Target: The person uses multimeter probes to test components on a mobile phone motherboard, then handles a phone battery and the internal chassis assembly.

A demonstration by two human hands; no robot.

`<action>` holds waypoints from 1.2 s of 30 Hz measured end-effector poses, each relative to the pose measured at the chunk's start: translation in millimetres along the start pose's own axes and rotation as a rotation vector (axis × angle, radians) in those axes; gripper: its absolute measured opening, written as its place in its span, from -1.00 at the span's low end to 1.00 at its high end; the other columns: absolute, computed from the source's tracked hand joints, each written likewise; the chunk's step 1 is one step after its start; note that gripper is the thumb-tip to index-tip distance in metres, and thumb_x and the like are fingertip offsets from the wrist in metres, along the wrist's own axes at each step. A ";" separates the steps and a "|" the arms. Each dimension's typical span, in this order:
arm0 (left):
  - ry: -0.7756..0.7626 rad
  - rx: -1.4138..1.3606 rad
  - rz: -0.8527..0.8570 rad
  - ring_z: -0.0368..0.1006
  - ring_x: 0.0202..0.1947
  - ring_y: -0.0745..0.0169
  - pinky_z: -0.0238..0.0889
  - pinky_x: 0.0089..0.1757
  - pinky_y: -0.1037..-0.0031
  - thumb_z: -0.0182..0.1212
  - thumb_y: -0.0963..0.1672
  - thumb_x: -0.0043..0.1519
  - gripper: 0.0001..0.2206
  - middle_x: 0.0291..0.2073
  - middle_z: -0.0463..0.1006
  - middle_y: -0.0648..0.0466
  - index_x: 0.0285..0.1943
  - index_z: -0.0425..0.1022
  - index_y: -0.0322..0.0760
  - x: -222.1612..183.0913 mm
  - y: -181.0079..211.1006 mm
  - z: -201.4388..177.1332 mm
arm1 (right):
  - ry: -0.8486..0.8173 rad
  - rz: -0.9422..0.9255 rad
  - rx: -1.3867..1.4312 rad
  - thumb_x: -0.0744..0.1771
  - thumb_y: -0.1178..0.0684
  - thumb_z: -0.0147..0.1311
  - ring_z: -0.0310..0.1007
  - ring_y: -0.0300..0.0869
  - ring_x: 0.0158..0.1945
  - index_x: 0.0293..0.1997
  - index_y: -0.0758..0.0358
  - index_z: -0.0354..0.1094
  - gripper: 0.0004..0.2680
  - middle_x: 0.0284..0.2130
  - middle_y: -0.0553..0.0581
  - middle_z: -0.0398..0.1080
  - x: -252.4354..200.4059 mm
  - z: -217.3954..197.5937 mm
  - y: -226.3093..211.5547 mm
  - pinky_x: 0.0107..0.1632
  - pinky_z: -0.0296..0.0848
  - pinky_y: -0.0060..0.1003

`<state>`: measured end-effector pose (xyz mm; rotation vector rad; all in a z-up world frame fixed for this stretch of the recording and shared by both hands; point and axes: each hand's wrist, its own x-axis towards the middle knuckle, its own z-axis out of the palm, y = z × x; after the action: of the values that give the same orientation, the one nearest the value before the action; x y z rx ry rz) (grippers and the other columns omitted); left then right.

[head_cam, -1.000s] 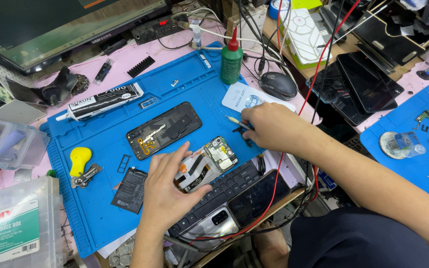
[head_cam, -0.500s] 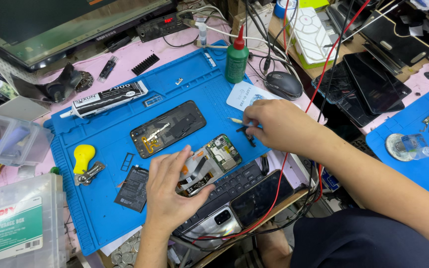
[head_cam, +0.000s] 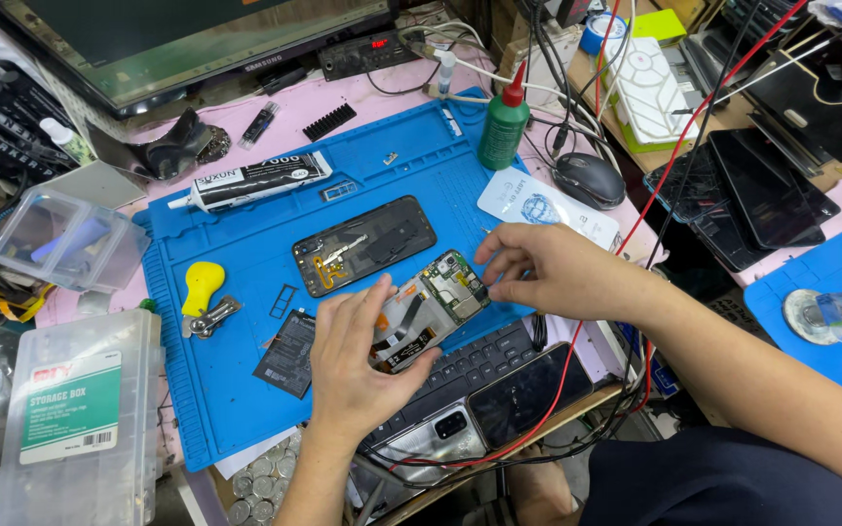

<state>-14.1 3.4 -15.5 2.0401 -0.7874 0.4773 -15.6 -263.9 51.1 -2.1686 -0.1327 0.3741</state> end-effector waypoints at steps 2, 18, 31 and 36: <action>-0.002 0.003 0.026 0.41 -0.01 -0.08 0.37 -0.04 0.23 0.63 -0.11 -0.21 -0.16 0.03 0.54 -0.03 0.34 0.37 -0.32 -0.3 -0.4 0.2 | 0.031 -0.011 0.023 0.25 0.19 0.23 0.61 -0.29 -0.21 0.03 0.27 0.37 -0.73 -0.30 0.09 0.61 1.5 1.1 3.4 -0.14 0.56 -0.38; -0.012 0.042 0.069 0.40 -0.02 -0.08 0.35 -0.04 0.22 0.63 -0.09 -0.19 -0.17 0.04 0.53 -0.03 0.33 0.37 -0.34 -3.0 -2.6 5.8 | 0.126 -0.104 0.033 0.24 0.22 0.26 0.57 -0.29 -0.25 0.08 0.27 0.39 -0.69 -0.32 0.07 0.55 2.4 16.8 4.5 -0.17 0.57 -0.39; -0.024 0.102 0.082 0.41 -0.03 -0.07 0.35 -0.05 0.22 0.62 -0.08 -0.18 -0.18 0.03 0.53 -0.03 0.33 0.36 -0.35 -4.0 -4.0 8.7 | 0.294 -0.026 -0.092 0.18 0.16 0.37 0.60 -0.18 -0.38 -0.03 0.28 0.35 -0.67 -0.30 0.11 0.54 4.3 40.0 -6.2 -0.33 0.53 -0.28; -0.015 0.105 0.081 0.41 -0.03 -0.06 0.36 -0.06 0.23 0.62 -0.08 -0.18 -0.16 0.03 0.54 -0.01 0.35 0.34 -0.33 -4.8 -5.1 10.0 | 0.339 -0.113 -0.153 0.20 0.16 0.37 0.61 -0.16 -0.35 -0.13 0.30 0.38 -0.75 -0.29 0.14 0.54 3.1 45.2 -3.5 -0.30 0.53 -0.27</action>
<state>-13.8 -1.2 -26.8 2.1170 -0.8729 0.5599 -26.7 -226.0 28.5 -2.3286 -0.0956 -0.0730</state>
